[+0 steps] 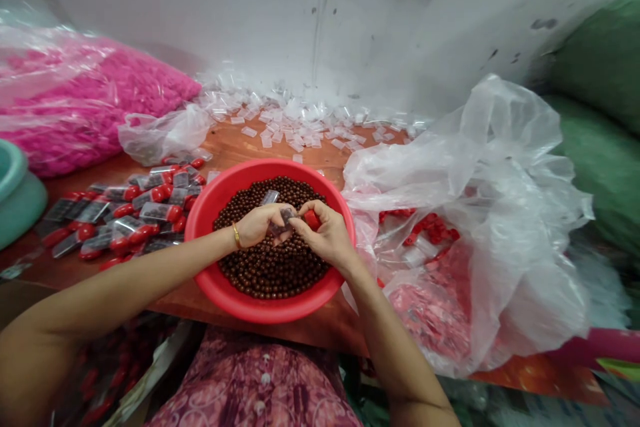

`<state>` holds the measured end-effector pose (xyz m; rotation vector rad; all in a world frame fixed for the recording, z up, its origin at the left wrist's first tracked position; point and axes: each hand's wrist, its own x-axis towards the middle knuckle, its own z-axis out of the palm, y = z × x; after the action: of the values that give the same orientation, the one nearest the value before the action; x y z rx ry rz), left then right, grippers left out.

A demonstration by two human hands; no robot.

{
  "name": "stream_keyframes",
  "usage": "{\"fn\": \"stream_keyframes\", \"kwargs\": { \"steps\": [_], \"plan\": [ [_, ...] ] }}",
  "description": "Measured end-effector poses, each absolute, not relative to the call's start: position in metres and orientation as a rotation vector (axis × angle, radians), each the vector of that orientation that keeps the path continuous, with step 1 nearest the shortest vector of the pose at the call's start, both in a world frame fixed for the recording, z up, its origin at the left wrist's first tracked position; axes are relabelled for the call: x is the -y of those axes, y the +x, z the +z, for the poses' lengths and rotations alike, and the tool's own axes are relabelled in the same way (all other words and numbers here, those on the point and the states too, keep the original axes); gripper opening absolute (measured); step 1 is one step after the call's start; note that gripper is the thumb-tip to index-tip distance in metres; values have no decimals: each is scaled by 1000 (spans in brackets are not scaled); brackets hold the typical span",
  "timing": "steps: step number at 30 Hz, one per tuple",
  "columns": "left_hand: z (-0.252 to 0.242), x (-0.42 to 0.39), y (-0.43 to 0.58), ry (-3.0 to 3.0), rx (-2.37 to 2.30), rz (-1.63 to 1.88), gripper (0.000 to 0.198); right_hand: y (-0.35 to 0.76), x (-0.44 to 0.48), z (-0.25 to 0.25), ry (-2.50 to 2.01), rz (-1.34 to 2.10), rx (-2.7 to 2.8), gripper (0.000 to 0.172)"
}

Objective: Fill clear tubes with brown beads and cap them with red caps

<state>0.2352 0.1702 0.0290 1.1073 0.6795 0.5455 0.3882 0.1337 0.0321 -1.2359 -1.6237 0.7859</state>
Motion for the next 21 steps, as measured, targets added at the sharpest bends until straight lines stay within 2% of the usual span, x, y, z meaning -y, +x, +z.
{"fn": "stream_keyframes", "kwargs": {
  "steps": [5, 9, 13, 18, 21],
  "plan": [
    [26, -174, 236, 1050, -652, 481, 24, 392, -132, 33, -1258, 1027, 1514, 28],
    [27, -177, 237, 1016, -692, 514, 34, 392, -133, 34, -1228, 1020, 1459, 21],
    [28, -173, 238, 1056, -737, 491, 35, 394, -135, 35, -1202, 965, 1595, 13],
    [29, -172, 238, 1066, -751, 492, 36, 396, -134, 35, -1250, 1020, 1658, 21],
    [32, -176, 235, 1002, -652, 624, 37, 396, -134, 34, -1270, 971, 1527, 17]
  ]
}}
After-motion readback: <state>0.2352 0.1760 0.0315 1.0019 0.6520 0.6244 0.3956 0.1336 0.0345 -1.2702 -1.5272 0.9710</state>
